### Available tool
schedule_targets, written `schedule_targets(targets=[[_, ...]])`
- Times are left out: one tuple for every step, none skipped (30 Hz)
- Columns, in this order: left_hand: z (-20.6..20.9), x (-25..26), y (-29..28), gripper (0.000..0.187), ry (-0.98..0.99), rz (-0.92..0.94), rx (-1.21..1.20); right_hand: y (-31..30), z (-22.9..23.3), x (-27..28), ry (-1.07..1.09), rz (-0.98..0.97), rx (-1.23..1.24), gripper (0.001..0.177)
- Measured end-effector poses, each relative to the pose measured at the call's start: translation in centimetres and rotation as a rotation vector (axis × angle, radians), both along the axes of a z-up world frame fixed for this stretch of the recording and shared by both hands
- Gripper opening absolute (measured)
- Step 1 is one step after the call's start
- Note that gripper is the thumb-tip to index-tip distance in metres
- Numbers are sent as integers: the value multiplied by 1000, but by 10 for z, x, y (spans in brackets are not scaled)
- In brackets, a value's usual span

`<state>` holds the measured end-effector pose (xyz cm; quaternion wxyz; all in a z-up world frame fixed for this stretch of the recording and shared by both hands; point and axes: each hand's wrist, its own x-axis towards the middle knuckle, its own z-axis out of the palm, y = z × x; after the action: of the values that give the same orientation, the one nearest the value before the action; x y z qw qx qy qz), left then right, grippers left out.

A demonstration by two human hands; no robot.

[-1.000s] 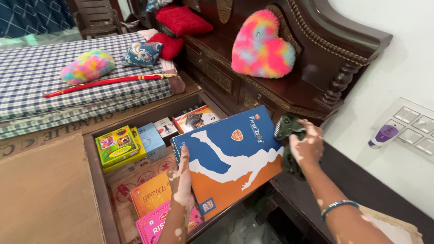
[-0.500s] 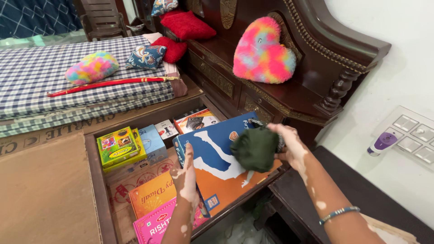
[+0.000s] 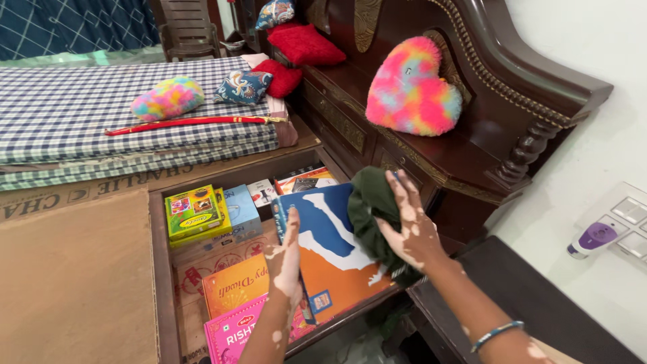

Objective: The person wipes several cardboard boxes with a green cloth, including an orange Happy Diwali box, a red LG box, and a pink Rishtey box. The person then wipes a wooden picture frame. The boxes are placed into a drawer.

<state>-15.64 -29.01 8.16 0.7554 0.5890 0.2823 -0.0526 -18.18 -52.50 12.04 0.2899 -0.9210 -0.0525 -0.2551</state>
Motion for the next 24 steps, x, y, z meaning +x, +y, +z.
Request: schedule_targets(targets=[[0,0,-6,96,-57,7,15,8,-1,4,-34,9,-25,81],[1,1,-12,89,-113,14,30,18,-1,7,-69,19,-50,77],[3,0,-19,82,-168,18,46,28,-1,8,-101,25,-74,72],[5,-1,-22,76,-204,10,16,38,0,8,-140,88,-35,70],[7,-2,-26,71,-242,1,-15,49,2,6,-182,149,2,68],[11,-3,-29,66,-281,-9,-46,58,6,5,-224,210,40,66],[15,-3,-32,61,-272,-5,-67,66,12,3,-187,178,-3,66],[19,-5,-34,57,-263,-2,-87,73,17,-1,-150,145,-46,67],[23,-6,-36,52,-252,3,-106,79,23,-4,-112,114,-86,67],[28,-7,-38,49,-275,-10,-144,82,29,-4,-167,78,-137,67],[31,-9,-39,47,-296,-23,-180,85,34,-5,-221,44,-186,68],[35,-10,-40,45,-316,-35,-216,86,37,-4,-274,10,-235,68],[38,-10,-40,44,-361,-46,-232,84,39,-2,-328,12,-245,67],[41,-10,-40,44,-405,-57,-248,82,40,1,-382,14,-255,67],[42,-11,-40,44,-446,-68,-264,78,38,4,-432,17,-265,66],[44,-13,-40,43,-419,-59,-228,72,35,9,-389,3,-205,65],[45,-14,-39,43,-395,-50,-190,65,33,18,-348,-11,-143,64],[47,-15,-39,43,-371,-41,-151,56,30,27,-307,-24,-81,63],[49,-15,-36,42,-365,-34,-189,44,27,35,-291,-105,-78,61],[50,-16,-33,42,-359,-27,-227,30,24,43,-275,-185,-76,60],[51,-17,-30,42,-351,-21,-263,13,21,52,-321,-229,-118,60],[52,-17,-25,42,-354,-24,-236,-3,18,59,-367,-273,-160,60],[52,-17,-21,41,-356,-30,-212,-18,12,64,-299,-333,-120,60],[53,-16,-16,41,-358,-36,-188,-31,6,68,-229,-393,-79,60]])
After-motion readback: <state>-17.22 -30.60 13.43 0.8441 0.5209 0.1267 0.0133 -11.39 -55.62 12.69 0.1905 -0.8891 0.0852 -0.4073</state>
